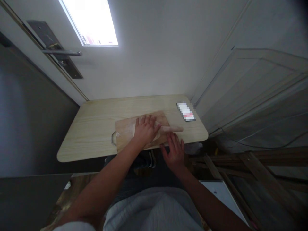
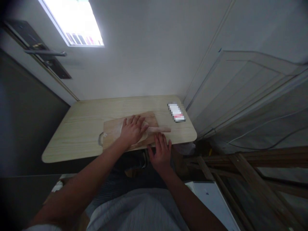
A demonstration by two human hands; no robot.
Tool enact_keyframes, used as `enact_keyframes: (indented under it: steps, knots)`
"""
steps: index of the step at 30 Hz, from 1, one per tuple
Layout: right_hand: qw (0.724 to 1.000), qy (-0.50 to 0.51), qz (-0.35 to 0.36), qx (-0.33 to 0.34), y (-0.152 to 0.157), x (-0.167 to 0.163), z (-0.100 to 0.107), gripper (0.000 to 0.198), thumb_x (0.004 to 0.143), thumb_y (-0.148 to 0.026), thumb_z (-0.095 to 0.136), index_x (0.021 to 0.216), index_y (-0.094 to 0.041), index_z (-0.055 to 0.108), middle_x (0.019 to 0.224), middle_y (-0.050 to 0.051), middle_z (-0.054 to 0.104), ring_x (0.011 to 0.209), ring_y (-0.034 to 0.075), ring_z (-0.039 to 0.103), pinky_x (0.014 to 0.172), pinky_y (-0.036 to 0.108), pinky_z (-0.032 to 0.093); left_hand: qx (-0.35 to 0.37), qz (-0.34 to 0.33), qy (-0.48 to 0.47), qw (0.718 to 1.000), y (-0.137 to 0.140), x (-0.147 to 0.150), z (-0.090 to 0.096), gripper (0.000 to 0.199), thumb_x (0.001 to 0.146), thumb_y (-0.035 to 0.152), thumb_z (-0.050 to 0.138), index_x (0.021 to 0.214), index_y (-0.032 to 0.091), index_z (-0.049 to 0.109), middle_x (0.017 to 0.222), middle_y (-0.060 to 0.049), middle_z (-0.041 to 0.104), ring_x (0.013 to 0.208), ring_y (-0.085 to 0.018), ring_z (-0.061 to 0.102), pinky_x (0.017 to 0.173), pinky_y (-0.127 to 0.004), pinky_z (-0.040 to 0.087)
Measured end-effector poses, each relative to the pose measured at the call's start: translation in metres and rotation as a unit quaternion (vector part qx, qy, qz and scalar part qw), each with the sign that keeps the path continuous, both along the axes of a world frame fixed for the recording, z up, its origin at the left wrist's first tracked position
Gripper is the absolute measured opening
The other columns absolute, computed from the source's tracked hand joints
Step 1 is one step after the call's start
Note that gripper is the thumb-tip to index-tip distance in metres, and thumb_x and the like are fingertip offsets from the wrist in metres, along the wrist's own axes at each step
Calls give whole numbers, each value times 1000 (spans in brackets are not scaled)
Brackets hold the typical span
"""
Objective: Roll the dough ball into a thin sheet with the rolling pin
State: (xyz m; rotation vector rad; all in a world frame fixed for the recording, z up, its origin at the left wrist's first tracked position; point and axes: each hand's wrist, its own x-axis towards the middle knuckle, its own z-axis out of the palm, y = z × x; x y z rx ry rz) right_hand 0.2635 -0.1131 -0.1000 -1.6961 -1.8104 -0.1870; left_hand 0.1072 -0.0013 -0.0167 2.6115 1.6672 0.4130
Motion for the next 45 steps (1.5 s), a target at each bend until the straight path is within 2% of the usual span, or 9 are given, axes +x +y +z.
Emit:
enact_keyframes:
  steps: [10, 14, 18, 22, 26, 32, 35, 40, 45]
  knots:
    - [1000, -11, -2, -5, 0, 1, 0, 57, 99, -42, 51, 150, -17, 43, 150, 19, 51, 143, 32, 44, 117, 59, 27, -77, 49, -49, 995, 71, 9, 1, 63, 99, 65, 23, 139, 30, 57, 149, -12, 53, 139, -35, 43, 112, -70, 25]
    - [1000, -16, -1, -3, -1, 1, 0, 57, 99, -42, 51, 150, -17, 42, 151, 19, 50, 143, 33, 43, 117, 61, 26, -96, 76, -131, 984, 87, 6, 4, 66, 100, 64, 23, 128, 23, 66, 137, -13, 64, 127, -31, 55, 108, -54, 40]
    - [1000, -13, -2, -6, -1, 0, 1, 57, 99, -43, 51, 148, -17, 44, 151, 18, 50, 145, 34, 40, 117, 63, 25, -107, -15, -194, 975, 80, -8, 8, 60, 98, 64, 36, 122, 19, 69, 130, -11, 68, 123, -25, 59, 107, -39, 43]
    - [1000, -14, -2, -8, -1, 1, 1, 57, 98, -44, 52, 148, -17, 44, 152, 18, 49, 144, 34, 41, 116, 63, 26, -67, -100, -89, 989, 59, -21, 10, 66, 83, 71, 60, 131, 26, 64, 138, -9, 62, 134, -29, 49, 120, -53, 23]
    - [1000, -14, 2, 1, -2, 1, -1, 55, 99, -42, 52, 147, -17, 45, 150, 19, 50, 142, 33, 43, 115, 62, 27, -67, -100, -57, 991, 51, -28, 10, 71, 80, 71, 64, 137, 30, 59, 142, -9, 58, 136, -30, 46, 121, -56, 18]
    - [1000, -24, -6, -9, -2, 1, 0, 54, 100, -43, 49, 147, -17, 45, 149, 18, 52, 143, 33, 43, 116, 62, 25, -81, -118, -53, 988, 55, -35, 10, 47, 84, 65, 64, 119, 34, 71, 132, -5, 65, 130, -30, 49, 118, -61, 16]
    - [999, -34, -15, -24, -2, 0, 2, 54, 100, -43, 48, 147, -17, 45, 151, 17, 51, 143, 31, 41, 117, 61, 25, -80, -123, -59, 987, 59, -33, 7, 41, 85, 61, 64, 111, 30, 75, 127, -6, 68, 125, -30, 52, 116, -57, 23]
    - [998, -37, -15, -39, -4, 2, 4, 52, 100, -43, 48, 144, -17, 48, 150, 16, 52, 143, 31, 42, 118, 61, 23, -102, -107, -180, 972, 75, -29, 6, 38, 86, 56, 64, 95, 22, 80, 102, -8, 75, 100, -25, 64, 94, -37, 44]
    - [998, -14, -6, -56, 7, 9, 17, 45, 97, -45, 52, 133, -18, 59, 143, 13, 59, 141, 32, 44, 118, 63, 20, -107, 38, -440, 891, 62, -48, 13, 41, 84, 54, 64, 100, 19, 80, 94, -6, 76, 86, -21, 67, 77, -30, 48]
